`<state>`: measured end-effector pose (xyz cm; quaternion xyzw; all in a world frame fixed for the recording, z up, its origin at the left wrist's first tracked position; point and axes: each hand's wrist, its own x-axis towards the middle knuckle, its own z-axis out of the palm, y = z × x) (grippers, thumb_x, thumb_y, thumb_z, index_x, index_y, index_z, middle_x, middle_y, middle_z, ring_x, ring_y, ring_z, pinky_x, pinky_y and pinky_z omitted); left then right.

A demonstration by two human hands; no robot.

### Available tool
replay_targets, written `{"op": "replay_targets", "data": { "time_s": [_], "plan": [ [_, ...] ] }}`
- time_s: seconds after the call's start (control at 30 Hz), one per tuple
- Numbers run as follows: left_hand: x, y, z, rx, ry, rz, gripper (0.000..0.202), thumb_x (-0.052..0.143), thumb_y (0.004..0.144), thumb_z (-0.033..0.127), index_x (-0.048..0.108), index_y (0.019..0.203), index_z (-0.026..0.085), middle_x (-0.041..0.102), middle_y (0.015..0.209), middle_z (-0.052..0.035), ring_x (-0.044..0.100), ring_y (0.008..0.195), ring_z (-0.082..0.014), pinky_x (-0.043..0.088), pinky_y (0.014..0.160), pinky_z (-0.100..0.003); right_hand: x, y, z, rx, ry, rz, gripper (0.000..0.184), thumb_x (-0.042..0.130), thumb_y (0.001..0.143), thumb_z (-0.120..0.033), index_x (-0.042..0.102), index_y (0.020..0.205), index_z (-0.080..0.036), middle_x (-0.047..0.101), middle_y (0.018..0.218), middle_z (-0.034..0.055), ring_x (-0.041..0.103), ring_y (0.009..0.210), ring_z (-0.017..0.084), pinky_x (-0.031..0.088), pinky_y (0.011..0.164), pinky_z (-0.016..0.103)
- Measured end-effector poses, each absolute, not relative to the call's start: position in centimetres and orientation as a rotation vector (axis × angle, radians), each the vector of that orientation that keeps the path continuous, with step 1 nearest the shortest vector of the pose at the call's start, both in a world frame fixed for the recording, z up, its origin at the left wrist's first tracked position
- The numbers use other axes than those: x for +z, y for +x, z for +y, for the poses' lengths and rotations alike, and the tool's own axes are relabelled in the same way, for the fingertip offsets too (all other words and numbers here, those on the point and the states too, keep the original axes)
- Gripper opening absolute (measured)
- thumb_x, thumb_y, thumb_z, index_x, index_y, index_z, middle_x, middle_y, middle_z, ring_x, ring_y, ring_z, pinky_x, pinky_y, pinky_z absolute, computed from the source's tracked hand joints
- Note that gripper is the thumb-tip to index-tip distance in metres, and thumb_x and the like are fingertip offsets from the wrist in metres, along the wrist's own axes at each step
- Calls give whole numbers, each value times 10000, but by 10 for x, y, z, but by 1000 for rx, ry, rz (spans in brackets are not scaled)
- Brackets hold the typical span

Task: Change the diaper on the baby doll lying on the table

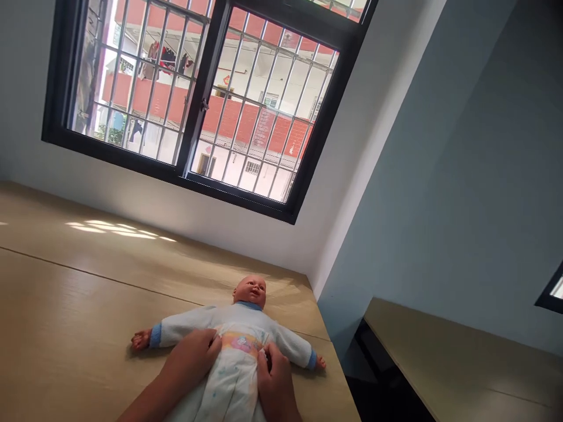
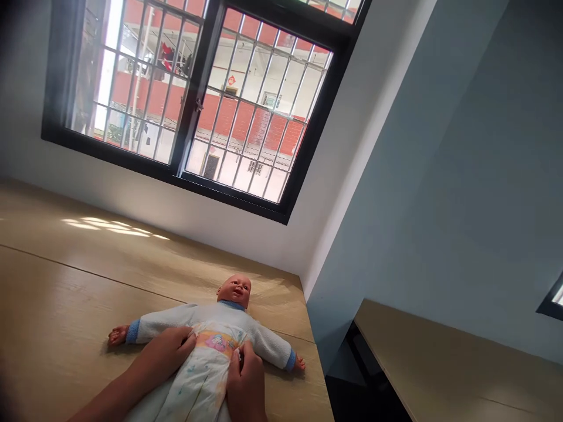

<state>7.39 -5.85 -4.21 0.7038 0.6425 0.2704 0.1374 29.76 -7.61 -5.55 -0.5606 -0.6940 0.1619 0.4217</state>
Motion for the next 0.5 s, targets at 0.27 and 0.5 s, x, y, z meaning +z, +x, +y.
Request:
{"op": "replay_targets", "data": {
  "time_s": [0.27, 0.5],
  "plan": [
    [-52, 17, -63, 623, 2036, 2176, 227, 442, 748, 49, 598, 842, 183, 703, 924, -109, 648, 891, -284, 330, 646, -306, -49, 357, -72, 175, -1844, -1540, 235, 588, 731, -125, 425, 620, -253, 530, 598, 23, 445, 565, 204, 224, 579, 309],
    [-28, 43, -69, 1081, 2121, 1635, 91, 441, 818, 172, 525, 804, 203, 617, 846, -28, 570, 818, -199, 397, 739, -281, -37, 308, -86, 336, -1309, -1639, 148, 556, 898, -338, 600, 950, -207, 642, 961, 84, 597, 895, 235, 471, 808, 336]
  ]
}}
